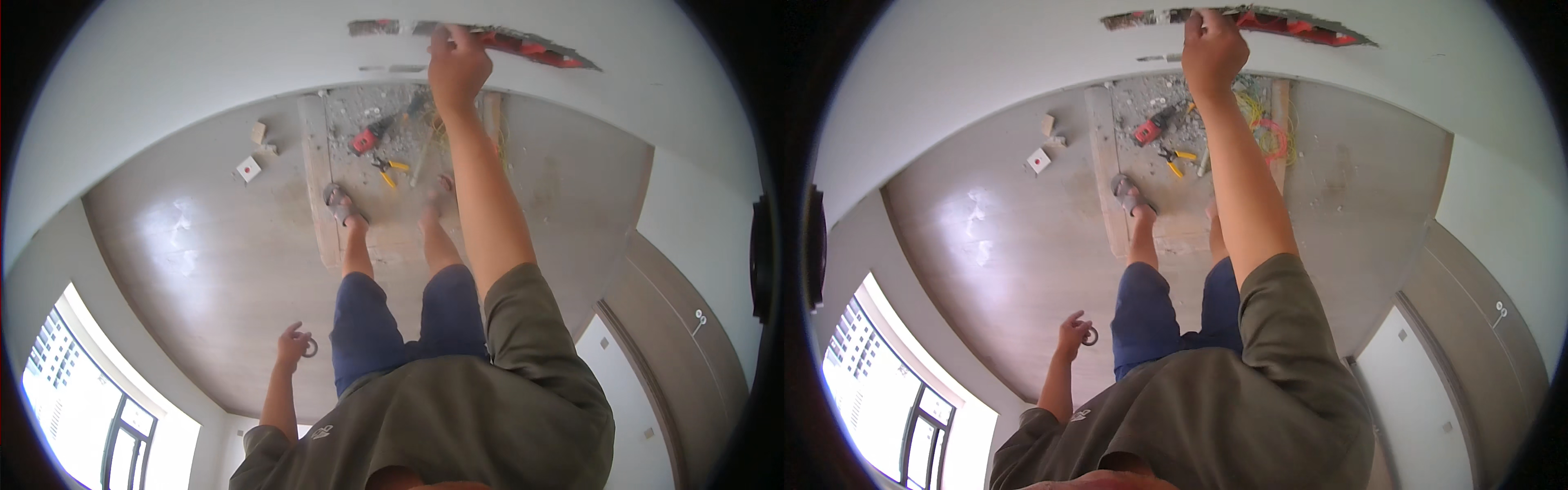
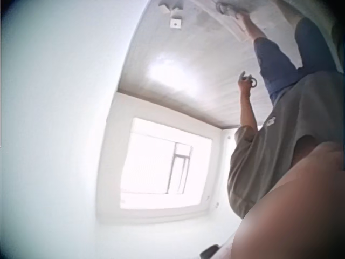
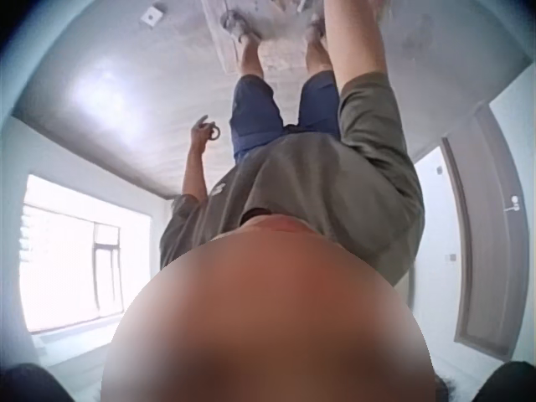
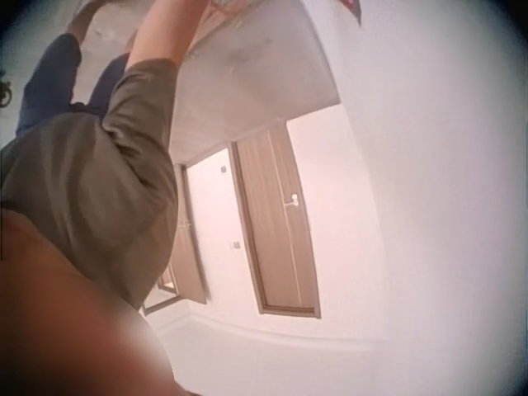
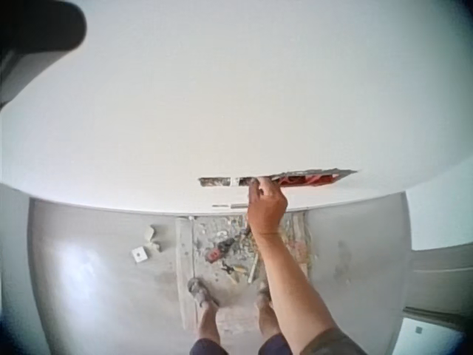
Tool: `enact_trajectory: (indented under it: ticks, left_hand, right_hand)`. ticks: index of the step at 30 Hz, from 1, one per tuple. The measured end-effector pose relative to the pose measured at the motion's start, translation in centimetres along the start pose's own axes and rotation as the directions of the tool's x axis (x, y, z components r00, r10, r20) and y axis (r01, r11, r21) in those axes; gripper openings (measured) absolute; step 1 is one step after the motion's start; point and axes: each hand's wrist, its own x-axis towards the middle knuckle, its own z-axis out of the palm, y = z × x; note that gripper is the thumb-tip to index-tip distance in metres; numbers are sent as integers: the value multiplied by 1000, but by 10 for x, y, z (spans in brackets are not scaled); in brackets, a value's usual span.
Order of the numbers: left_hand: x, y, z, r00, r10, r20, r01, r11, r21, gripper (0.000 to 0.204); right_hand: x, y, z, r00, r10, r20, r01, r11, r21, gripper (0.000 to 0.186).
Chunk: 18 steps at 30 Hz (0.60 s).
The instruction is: The person is wiring and preparing electrical outlet boxes in a wall.
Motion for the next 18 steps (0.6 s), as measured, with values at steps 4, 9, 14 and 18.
enact_trajectory:
  ticks: [4, 9, 14, 18]
  left_hand:
    - [-4, 9, 12, 1000, -18, 23, 20, 996, -90, 57]
    - [12, -8, 32, 992, -98, 85, 103, 993, -57, 58]
    - [29, -22, 42, 988, -71, 135, 77, 997, -33, 57]
    - [32, -4, 47, 991, -60, 122, 68, 996, -63, 58]
  right_hand:
    - [-9, -14, -15, 950, 306, 61, -310, 904, 296, 15]
    - [-7, 1, -17, 963, 250, 98, -253, 967, 24, 18]
    - [-6, 3, 3, 998, 57, -36, -50, 986, 162, 12]
    - [-1, 0, 7, 977, -133, -166, 124, 990, -68, 12]
